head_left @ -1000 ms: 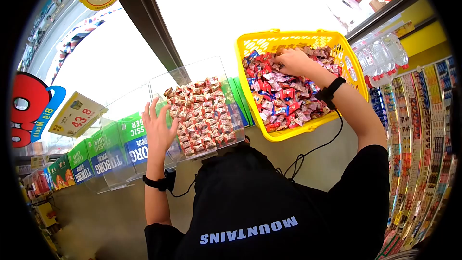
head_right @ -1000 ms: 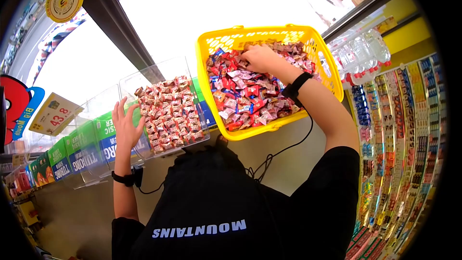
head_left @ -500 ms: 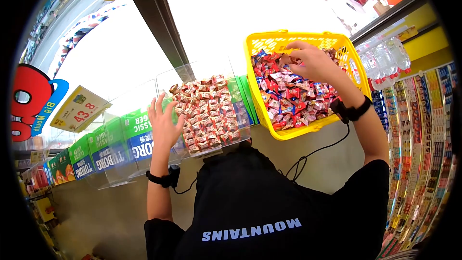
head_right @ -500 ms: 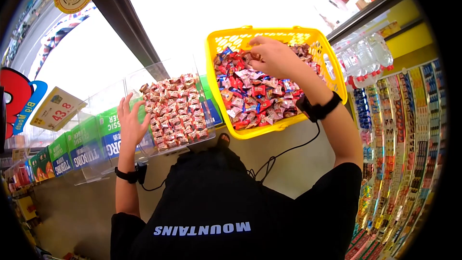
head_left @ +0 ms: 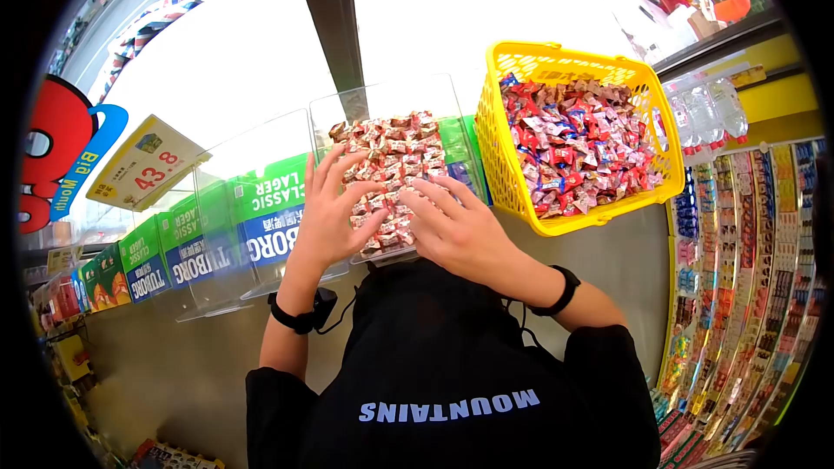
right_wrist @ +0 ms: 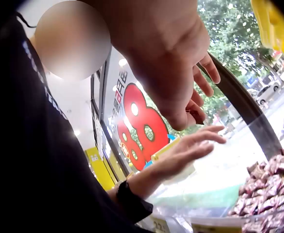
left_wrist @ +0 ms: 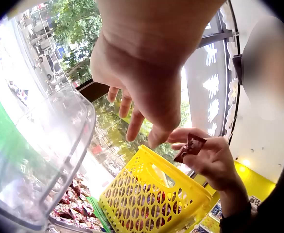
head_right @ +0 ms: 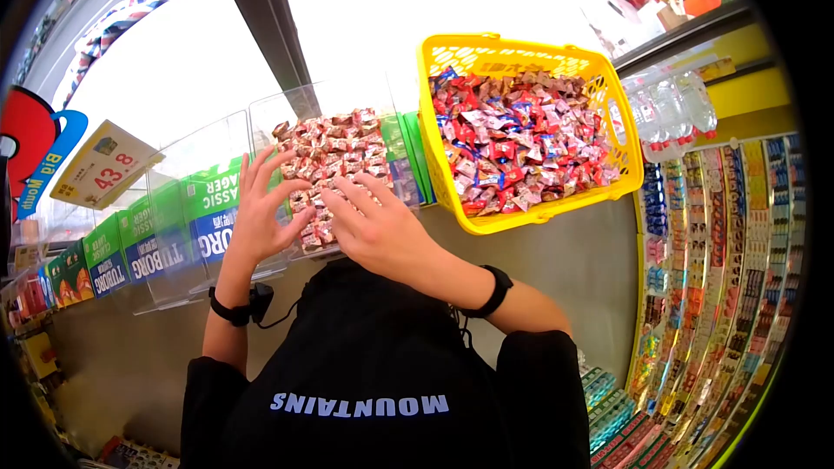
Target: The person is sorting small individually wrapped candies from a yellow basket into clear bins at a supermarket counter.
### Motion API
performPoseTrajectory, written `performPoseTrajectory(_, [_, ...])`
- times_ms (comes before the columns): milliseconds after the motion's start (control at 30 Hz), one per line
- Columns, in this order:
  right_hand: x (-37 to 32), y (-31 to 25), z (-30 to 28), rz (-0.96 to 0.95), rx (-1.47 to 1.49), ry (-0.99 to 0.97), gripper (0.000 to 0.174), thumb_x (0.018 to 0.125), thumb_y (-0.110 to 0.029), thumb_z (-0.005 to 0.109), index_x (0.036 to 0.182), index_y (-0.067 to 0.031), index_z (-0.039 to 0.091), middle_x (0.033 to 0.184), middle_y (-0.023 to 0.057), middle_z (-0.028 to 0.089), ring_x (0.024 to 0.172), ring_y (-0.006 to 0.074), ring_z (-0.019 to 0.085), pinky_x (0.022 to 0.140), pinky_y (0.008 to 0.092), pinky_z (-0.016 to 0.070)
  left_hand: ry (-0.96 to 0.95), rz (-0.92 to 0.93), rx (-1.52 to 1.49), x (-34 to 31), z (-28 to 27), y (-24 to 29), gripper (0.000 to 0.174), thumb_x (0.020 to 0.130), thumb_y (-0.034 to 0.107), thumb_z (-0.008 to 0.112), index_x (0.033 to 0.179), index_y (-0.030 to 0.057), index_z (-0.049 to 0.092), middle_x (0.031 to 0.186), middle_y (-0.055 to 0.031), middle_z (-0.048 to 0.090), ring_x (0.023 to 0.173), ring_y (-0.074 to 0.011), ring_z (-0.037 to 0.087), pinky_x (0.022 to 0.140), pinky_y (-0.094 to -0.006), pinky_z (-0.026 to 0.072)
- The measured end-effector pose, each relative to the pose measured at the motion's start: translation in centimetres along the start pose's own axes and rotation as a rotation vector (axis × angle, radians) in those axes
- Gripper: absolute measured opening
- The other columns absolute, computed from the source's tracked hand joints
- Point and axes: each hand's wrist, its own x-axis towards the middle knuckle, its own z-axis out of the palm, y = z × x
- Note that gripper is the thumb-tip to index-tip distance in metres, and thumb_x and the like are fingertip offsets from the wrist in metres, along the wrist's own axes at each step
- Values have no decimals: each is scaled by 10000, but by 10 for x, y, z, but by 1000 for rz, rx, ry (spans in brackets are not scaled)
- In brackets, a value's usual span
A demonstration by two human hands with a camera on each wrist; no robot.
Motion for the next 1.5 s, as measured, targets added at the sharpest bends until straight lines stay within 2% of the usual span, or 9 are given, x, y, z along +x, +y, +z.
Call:
performPoseTrajectory(200, [8, -1, 60, 31, -54, 3, 212, 820, -156, 693, 924, 17, 755, 1288, 182, 692, 1252, 348, 633, 1115, 521, 486, -33, 52, -42, -13, -3, 4, 277, 780, 369, 893, 893, 154, 759, 1281, -12, 696, 1464, -357, 494, 1304, -676, 172])
performPoseTrajectory(667, [10, -3, 75, 143, -105, 103, 154, 828, -121, 726, 947, -24, 725, 1272, 144, 692, 1242, 322, 649, 1094, 505, 510, 36, 15, 69, -11, 11, 1, 213, 765, 264, 874, 877, 137, 745, 1220, -20, 689, 1420, -342, 525, 1300, -676, 200])
performPoseTrajectory(733, [4, -2, 68, 161, -122, 96, 219, 826, -120, 759, 1030, -43, 735, 1280, 119, 687, 1257, 319, 642, 1106, 496, 510, 27, 15, 42, -7, 10, 2, 212, 764, 277, 877, 877, 140, 761, 1236, -27, 678, 1413, -338, 525, 1293, -676, 213])
performPoseTrajectory(833, [-4, -1, 56, 184, -72, 147, 170, 857, -122, 696, 987, -14, 714, 1266, 157, 687, 1233, 330, 652, 1086, 503, 515, 22, 18, 62, 2, 12, 3, 206, 770, 263, 882, 892, 146, 764, 1275, -34, 664, 1447, -346, 493, 1298, -676, 204])
performPoseTrajectory(1033, [-29, 0, -15, 218, 11, 239, 213, 837, -73, 769, 1043, -30, 736, 1315, 159, 682, 1260, 344, 645, 1114, 496, 499, -70, 9, 259, 32, 27, -1, 203, 775, 257, 898, 910, 160, 780, 1382, -48, 620, 1508, -364, 422, 1309, -668, 183])
performPoseTrajectory(1267, [-81, 61, -71, 535, -156, 285, 248, 806, -50, 809, 1047, -77, 757, 1348, 153, 673, 1291, 372, 616, 1088, 506, 490, -174, -108, 438, 56, 66, -13, 219, 775, 298, 906, 948, 187, 832, 1477, -96, 608, 1528, -375, 408, 1311, -654, 172])
performPoseTrajectory(1367, [-112, 89, -81, 595, -213, 309, 235, 817, -50, 813, 1045, -79, 766, 1345, 149, 676, 1281, 364, 619, 1074, 491, 492, -209, -202, 458, 67, 76, -17, 282, 770, 313, 916, 1011, 191, 837, 1502, -105, 597, 1536, -371, 403, 1313, -651, 166])
performPoseTrajectory(1400, [-120, 97, -84, 609, -249, 314, 220, 829, -63, 823, 1042, -80, 773, 1345, 141, 679, 1267, 358, 623, 1070, 488, 490, -284, -250, 552, 69, 75, -17, 430, 766, 350, 927, 1153, 199, 817, 1507, -113, 594, 1540, -370, 400, 1312, -649, 167])
performPoseTrajectory(1500, [-145, 116, -92, 667, -317, 311, 205, 841, -81, 826, 1039, -83, 776, 1353, 131, 681, 1253, 358, 630, 1067, 484, 489, -193, -291, 622, 64, 78, -20, 506, 729, 355, 956, 1189, 211, 800, 1494, -105, 596, 1528, -360, 419, 1309, -665, 166])
